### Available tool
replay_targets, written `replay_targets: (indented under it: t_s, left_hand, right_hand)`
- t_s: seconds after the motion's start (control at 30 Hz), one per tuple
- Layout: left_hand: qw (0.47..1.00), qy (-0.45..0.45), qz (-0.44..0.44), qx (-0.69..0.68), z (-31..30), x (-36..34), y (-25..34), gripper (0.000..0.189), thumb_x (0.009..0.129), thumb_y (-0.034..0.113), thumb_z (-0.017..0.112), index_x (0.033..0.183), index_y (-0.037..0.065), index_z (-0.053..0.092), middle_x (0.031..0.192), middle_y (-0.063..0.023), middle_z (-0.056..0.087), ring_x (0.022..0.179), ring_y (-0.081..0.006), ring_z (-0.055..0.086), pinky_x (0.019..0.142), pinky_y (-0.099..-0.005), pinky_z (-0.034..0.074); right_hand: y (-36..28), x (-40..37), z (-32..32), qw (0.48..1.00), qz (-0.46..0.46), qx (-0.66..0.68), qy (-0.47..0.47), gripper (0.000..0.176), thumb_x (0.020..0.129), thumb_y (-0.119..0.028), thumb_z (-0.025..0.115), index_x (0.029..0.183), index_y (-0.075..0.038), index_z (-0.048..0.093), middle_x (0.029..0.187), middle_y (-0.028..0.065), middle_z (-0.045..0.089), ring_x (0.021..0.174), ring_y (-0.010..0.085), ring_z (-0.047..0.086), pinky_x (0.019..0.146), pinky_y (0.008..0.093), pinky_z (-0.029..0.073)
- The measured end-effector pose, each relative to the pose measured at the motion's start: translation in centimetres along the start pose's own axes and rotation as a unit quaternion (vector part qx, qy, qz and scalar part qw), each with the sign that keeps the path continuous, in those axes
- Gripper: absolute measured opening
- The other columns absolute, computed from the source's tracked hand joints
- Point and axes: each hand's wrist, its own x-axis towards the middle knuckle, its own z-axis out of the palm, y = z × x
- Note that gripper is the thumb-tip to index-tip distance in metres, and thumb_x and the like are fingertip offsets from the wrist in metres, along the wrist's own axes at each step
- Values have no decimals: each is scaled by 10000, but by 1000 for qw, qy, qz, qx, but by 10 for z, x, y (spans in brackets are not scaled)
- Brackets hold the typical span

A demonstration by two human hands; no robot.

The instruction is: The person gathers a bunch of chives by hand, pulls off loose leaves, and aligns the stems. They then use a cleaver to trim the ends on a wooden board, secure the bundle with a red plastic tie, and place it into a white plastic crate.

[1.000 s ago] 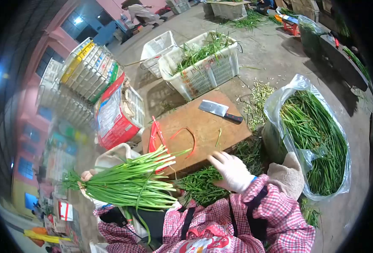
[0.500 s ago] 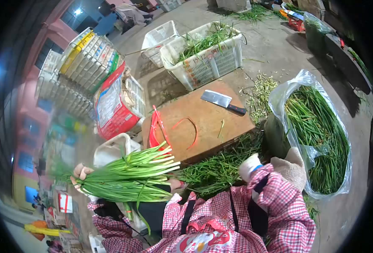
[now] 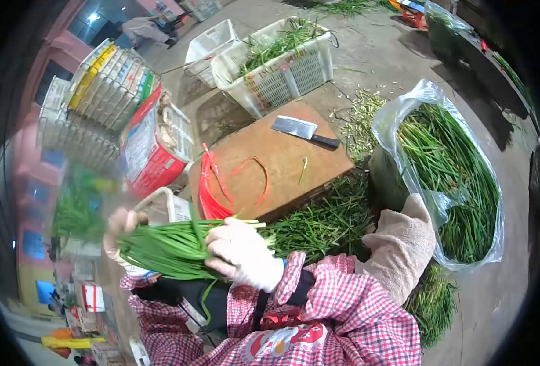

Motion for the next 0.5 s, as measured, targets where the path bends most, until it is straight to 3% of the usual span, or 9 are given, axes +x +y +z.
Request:
replay_targets:
  t_s: [0.1, 0.2, 0.23, 0.27, 0.3, 0.33, 0.37, 0.43, 0.5]
  left_hand:
    - [988, 144, 20, 58, -4, 0, -7, 185, 953, 230, 464, 841, 83, 473, 821, 12, 373, 798, -146, 427, 963, -423, 389]
    - [987, 139, 67, 31, -64, 0, -11, 202, 970, 253, 458, 917, 70, 524, 913, -2, 445, 864, -139, 442, 992, -425, 395]
    - [997, 34, 39, -61, -71, 5, -12, 205, 967, 252, 466, 943, 62, 541, 959, -7, 470, 882, -134, 452, 972, -401, 411]
    - [986, -72, 11, -151, -77, 8, -13, 213, 964, 250, 474, 968, 54, 558, 1006, -12, 495, 900, -128, 462, 953, -376, 427]
    - [988, -115, 39, -99, -67, 9, -12, 238, 946, 236, 502, 1023, 23, 574, 1018, -20, 531, 884, -126, 481, 931, -349, 441]
    - [988, -114, 40, -96, -91, 5, -9, 238, 946, 236, 502, 1023, 23, 574, 1018, -20, 531, 884, -126, 481, 931, -349, 441]
    - [992, 17, 15, -127, -136, -3, -3, 229, 945, 291, 504, 978, 67, 537, 938, -17, 486, 832, -158, 485, 853, -362, 448]
    - [978, 96, -54, -177, -164, -9, 7, 252, 944, 364, 490, 916, 114, 491, 846, -11, 454, 776, -192, 488, 742, -390, 441]
    - [976, 25, -87, -197, -192, -4, 13, 268, 918, 321, 523, 960, 56, 530, 803, -14, 477, 749, -149, 472, 764, -343, 435]
  right_hand:
    - [-17, -6, -12, 999, -30, 17, 38, 257, 750, -188, 720, 960, -82, 615, 1067, 67, 628, 1065, 283, 584, 1012, 504, 368]
    - [-14, -23, -14, 998, -40, -14, 48, 248, 758, -172, 713, 971, -82, 623, 1059, 67, 632, 1046, 272, 596, 1010, 492, 384]
    - [-13, -25, -12, 995, -67, 44, 65, 188, 782, -183, 671, 939, -90, 625, 973, 53, 621, 960, 256, 598, 906, 431, 440]
    - [-18, -28, -14, 995, -65, 72, 5, 190, 787, -183, 657, 952, -91, 628, 981, 52, 624, 911, 258, 594, 846, 395, 466]
    - [-20, -36, -12, 990, -89, 101, -41, 197, 785, -183, 651, 960, -95, 625, 976, 48, 620, 897, 259, 591, 838, 386, 470]
    - [-21, -43, -12, 981, -113, 131, -87, 204, 783, -183, 646, 968, -99, 622, 971, 44, 616, 884, 261, 589, 831, 377, 475]
    - [-21, -50, -15, 979, -119, 112, -124, 186, 784, -194, 633, 948, -109, 613, 934, 41, 602, 863, 259, 586, 805, 382, 477]
    - [-11, -71, -22, 967, -126, 50, -216, 176, 819, -214, 610, 958, -107, 598, 772, 44, 556, 756, 247, 583, 712, 389, 475]
    - [7, -87, -33, 951, -126, -6, -283, 186, 812, -230, 602, 966, -125, 592, 789, 43, 579, 769, 248, 599, 706, 376, 484]
